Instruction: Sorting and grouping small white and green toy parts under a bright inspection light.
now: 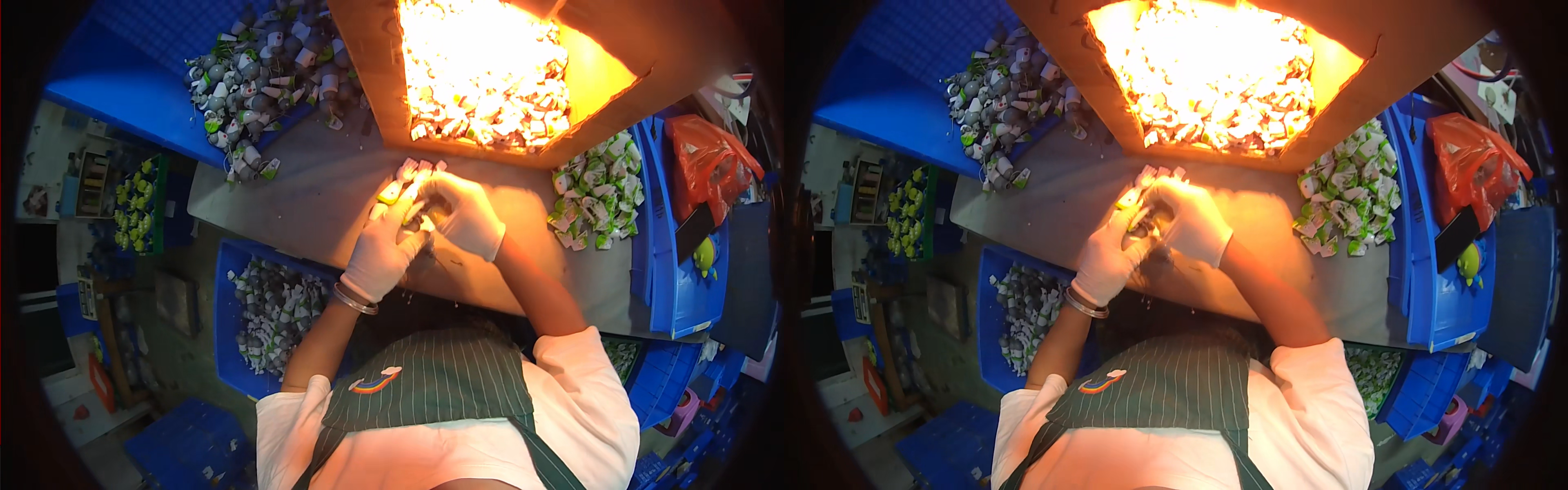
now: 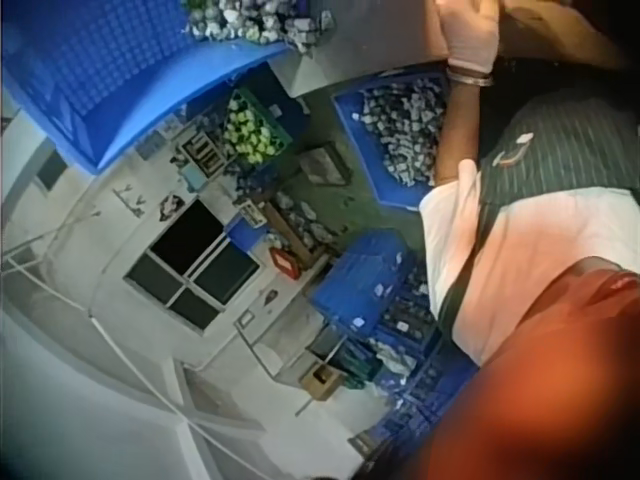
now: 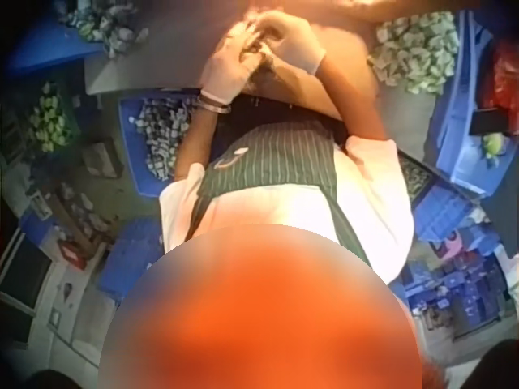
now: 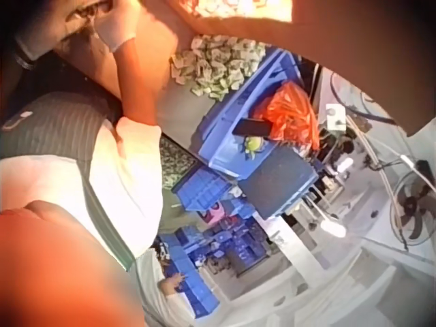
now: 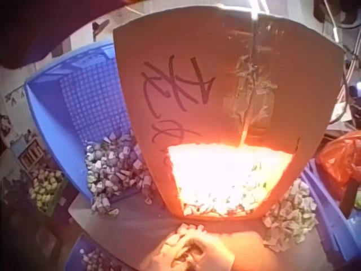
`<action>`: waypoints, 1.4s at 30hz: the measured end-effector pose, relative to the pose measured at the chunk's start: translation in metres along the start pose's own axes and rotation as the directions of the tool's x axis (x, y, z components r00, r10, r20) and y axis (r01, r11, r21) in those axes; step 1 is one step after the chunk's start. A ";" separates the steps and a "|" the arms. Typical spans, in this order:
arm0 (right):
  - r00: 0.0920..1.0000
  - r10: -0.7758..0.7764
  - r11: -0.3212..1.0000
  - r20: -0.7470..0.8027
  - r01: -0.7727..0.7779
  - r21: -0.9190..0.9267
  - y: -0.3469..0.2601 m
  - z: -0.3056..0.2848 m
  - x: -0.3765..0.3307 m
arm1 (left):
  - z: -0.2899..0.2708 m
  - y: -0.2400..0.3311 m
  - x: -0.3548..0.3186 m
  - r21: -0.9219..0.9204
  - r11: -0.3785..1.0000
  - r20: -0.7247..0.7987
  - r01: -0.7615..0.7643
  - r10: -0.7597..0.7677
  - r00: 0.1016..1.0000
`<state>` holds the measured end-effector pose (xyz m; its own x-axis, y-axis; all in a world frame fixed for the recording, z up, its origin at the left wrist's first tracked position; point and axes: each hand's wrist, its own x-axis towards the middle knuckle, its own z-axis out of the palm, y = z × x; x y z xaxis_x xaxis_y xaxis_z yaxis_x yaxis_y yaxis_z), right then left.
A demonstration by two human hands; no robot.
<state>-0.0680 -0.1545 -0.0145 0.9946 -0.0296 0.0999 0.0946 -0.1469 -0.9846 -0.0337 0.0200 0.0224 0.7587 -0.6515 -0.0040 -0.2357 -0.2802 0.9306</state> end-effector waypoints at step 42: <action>0.972 0.227 0.787 -0.066 -0.143 0.601 -0.018 -0.022 -0.002 | 0.016 0.001 0.018 -0.641 0.697 0.213 0.321 -0.241 0.947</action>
<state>-0.0724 -0.1732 0.0061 0.9850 -0.1268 -0.1170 -0.0418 0.4826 -0.8749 -0.0298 -0.0030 0.0170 0.6460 -0.6994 -0.3058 0.4685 0.0470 0.8822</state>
